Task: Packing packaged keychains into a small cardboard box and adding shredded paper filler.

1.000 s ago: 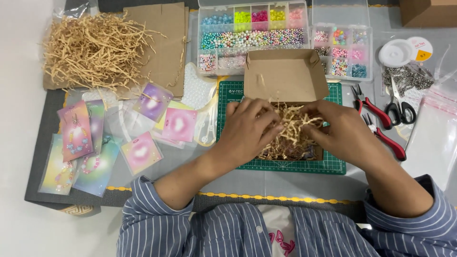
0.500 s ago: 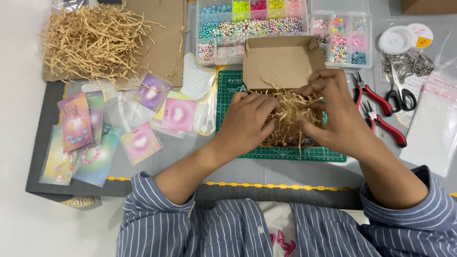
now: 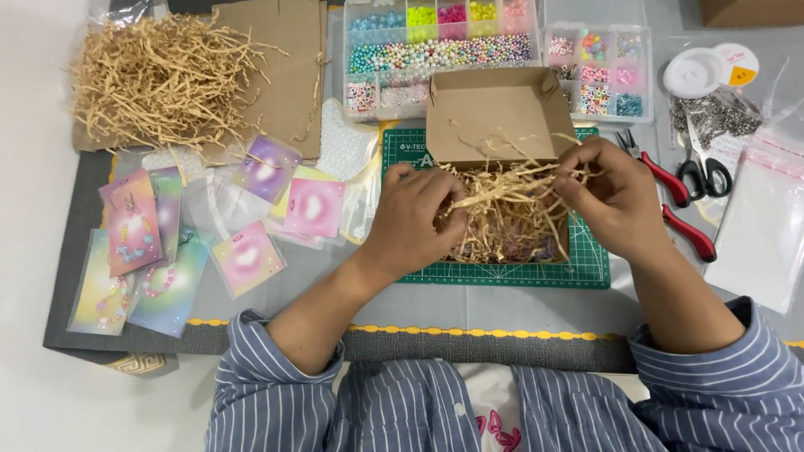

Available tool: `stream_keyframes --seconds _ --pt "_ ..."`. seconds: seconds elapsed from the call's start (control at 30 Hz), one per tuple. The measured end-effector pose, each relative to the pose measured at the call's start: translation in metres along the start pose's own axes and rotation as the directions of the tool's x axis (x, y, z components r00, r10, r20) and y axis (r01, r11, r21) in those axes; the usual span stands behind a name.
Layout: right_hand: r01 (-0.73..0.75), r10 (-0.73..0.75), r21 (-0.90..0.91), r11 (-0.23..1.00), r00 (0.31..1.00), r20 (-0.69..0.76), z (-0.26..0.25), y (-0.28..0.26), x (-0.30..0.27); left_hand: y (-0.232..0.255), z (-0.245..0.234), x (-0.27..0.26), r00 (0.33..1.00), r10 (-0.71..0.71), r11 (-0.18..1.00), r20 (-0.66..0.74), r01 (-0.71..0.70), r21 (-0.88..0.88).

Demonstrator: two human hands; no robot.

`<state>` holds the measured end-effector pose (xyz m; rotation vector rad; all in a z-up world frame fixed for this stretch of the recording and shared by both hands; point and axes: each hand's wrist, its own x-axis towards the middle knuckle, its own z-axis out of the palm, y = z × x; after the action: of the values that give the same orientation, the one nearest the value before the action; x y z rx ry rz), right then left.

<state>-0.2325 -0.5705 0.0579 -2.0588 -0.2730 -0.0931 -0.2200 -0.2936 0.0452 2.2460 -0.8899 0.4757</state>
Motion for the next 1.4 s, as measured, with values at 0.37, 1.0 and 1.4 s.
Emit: stream_keyframes --seconds 0.37,1.0,1.4 --pt "0.493 -0.352 -0.500 0.712 0.867 0.353 0.008 -0.008 0.003 0.023 -0.021 0.006 0.994 0.110 0.994 0.027 -0.110 0.009" --pt "0.611 -0.410 -0.297 0.734 0.747 0.524 -0.010 -0.042 -0.033 0.017 -0.024 0.016 0.907 0.201 0.967 0.370 -0.244 0.073" --pt "0.611 -0.428 -0.310 0.729 0.760 0.490 -0.016 -0.047 -0.014 -0.002 -0.036 0.013 0.771 0.295 0.955 0.565 -0.248 -0.160"
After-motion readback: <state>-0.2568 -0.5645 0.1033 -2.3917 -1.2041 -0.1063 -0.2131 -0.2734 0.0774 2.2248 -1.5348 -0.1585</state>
